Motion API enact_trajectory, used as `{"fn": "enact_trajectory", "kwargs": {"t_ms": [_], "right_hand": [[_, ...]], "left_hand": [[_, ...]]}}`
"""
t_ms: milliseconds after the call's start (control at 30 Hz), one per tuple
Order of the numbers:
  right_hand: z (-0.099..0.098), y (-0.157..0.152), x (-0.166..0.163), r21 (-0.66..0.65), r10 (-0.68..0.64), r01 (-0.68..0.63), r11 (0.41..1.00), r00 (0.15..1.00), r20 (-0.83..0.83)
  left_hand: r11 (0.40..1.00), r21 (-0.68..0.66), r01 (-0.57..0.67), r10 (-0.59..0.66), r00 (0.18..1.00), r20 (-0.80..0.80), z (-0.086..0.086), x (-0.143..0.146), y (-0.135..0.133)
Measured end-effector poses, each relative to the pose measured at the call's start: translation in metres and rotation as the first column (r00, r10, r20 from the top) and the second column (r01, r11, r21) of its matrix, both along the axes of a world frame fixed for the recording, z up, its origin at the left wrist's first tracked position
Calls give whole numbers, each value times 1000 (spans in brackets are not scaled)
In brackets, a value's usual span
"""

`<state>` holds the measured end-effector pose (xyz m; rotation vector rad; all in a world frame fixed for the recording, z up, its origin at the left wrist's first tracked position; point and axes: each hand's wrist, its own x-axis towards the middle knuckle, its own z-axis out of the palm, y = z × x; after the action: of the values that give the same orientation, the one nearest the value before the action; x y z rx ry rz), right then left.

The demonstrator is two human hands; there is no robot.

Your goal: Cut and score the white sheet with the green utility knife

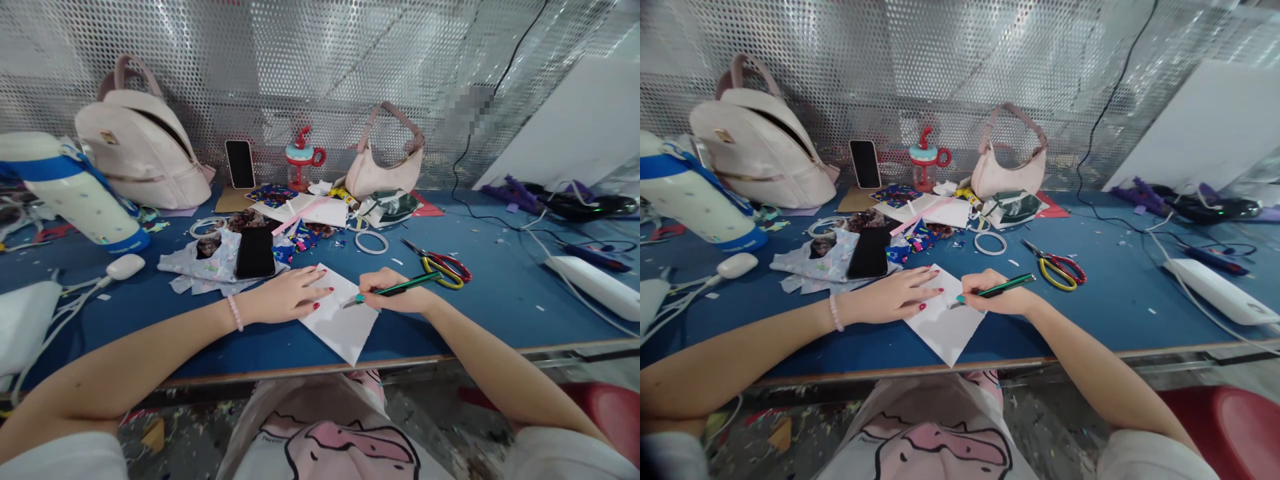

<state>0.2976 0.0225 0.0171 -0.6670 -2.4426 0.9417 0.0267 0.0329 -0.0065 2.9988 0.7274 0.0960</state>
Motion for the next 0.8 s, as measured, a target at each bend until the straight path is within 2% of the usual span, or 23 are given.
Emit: {"fn": "enact_trajectory", "kwargs": {"t_ms": [300,533,800], "right_hand": [[1,0,-2,48,24,-24,999,1000,-3],[2,1,0,104,99,-98,990,995,-10],[0,3,4,115,59,-58,992,998,-11]], "left_hand": [[1000,7,15,-15,1000,15,-3,-1,1],[1000,-3,16,-16,1000,20,-3,-1,2],[1000,-22,10,-10,1000,15,0,0,2]]}}
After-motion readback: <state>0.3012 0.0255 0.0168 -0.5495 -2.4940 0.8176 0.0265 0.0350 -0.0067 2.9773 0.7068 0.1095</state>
